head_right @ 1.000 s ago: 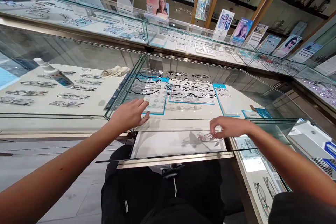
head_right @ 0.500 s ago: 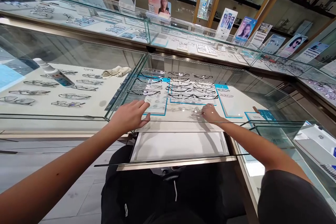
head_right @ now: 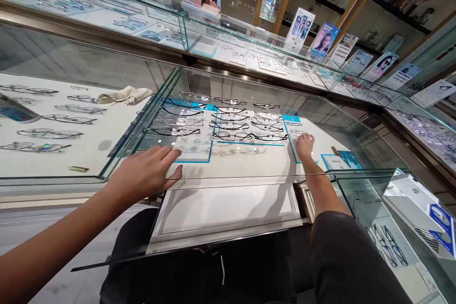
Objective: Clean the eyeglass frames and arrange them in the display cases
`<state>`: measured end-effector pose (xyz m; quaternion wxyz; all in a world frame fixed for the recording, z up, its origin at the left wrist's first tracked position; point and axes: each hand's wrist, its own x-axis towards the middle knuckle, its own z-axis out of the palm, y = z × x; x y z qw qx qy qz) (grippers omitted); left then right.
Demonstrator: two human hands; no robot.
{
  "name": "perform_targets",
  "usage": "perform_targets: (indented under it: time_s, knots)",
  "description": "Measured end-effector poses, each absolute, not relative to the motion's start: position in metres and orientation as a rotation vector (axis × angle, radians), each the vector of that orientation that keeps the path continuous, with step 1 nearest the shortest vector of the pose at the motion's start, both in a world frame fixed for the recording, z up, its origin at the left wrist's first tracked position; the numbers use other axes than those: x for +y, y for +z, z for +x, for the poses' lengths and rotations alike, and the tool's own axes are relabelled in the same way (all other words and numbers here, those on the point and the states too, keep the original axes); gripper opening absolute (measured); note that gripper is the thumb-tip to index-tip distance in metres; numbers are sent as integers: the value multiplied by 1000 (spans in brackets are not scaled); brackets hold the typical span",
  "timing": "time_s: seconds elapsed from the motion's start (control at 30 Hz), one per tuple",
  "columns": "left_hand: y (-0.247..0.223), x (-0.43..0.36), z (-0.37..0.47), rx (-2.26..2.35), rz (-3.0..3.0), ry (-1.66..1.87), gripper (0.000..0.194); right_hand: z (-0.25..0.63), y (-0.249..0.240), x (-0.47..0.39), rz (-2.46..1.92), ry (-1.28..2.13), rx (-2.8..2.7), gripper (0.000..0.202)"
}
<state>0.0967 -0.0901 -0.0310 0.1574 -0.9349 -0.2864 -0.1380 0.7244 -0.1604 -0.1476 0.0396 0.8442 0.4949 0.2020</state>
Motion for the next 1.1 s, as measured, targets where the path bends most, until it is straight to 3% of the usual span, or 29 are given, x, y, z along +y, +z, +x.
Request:
perform_targets:
  time_s: [0.07, 0.7, 1.1]
  knots:
    - [-31, -90, 95, -817, -2672, -406, 24, 733, -151, -159, 2649, 641, 1391, 42]
    - [-26, -93, 96, -754, -2581, -517, 23, 744, -140, -153, 2681, 222, 1078, 36]
    - [-24, -93, 95, -689, -2524, -549, 22, 741, -136, -163, 2668, 312, 1020, 42]
